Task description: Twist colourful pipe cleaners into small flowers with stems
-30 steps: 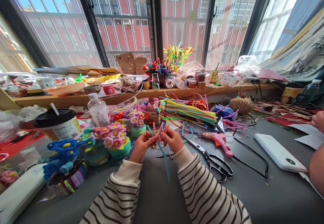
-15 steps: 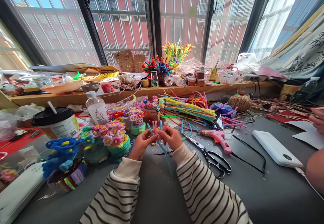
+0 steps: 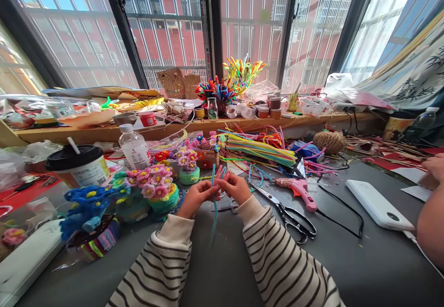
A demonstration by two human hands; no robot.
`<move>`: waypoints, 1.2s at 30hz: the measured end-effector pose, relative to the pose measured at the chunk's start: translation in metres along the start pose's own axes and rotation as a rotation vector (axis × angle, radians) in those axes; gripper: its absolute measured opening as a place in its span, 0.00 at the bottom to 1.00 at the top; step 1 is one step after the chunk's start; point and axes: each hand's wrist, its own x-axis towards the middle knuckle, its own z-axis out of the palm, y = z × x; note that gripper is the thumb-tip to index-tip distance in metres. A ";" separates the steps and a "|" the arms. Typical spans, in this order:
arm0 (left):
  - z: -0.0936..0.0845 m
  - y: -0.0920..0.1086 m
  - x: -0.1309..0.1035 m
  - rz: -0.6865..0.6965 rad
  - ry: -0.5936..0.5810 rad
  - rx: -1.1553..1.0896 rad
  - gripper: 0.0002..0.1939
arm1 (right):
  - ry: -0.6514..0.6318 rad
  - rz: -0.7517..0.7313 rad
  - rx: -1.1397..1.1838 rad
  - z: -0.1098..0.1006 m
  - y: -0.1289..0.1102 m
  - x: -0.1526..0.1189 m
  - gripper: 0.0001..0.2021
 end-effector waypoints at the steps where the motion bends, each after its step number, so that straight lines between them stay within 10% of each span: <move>1: 0.000 0.000 0.000 -0.016 -0.018 0.006 0.13 | 0.009 -0.002 -0.023 0.000 0.000 0.000 0.16; 15: -0.010 0.008 -0.006 -0.270 -0.373 0.150 0.15 | -0.360 0.033 -0.059 -0.006 -0.008 -0.005 0.18; 26: -0.004 0.005 -0.002 -0.051 -0.107 -0.217 0.20 | 0.147 0.065 0.389 0.000 -0.009 -0.002 0.14; 36: 0.008 -0.004 0.001 0.107 -0.038 -0.189 0.16 | 0.127 0.075 0.486 0.014 -0.009 -0.006 0.11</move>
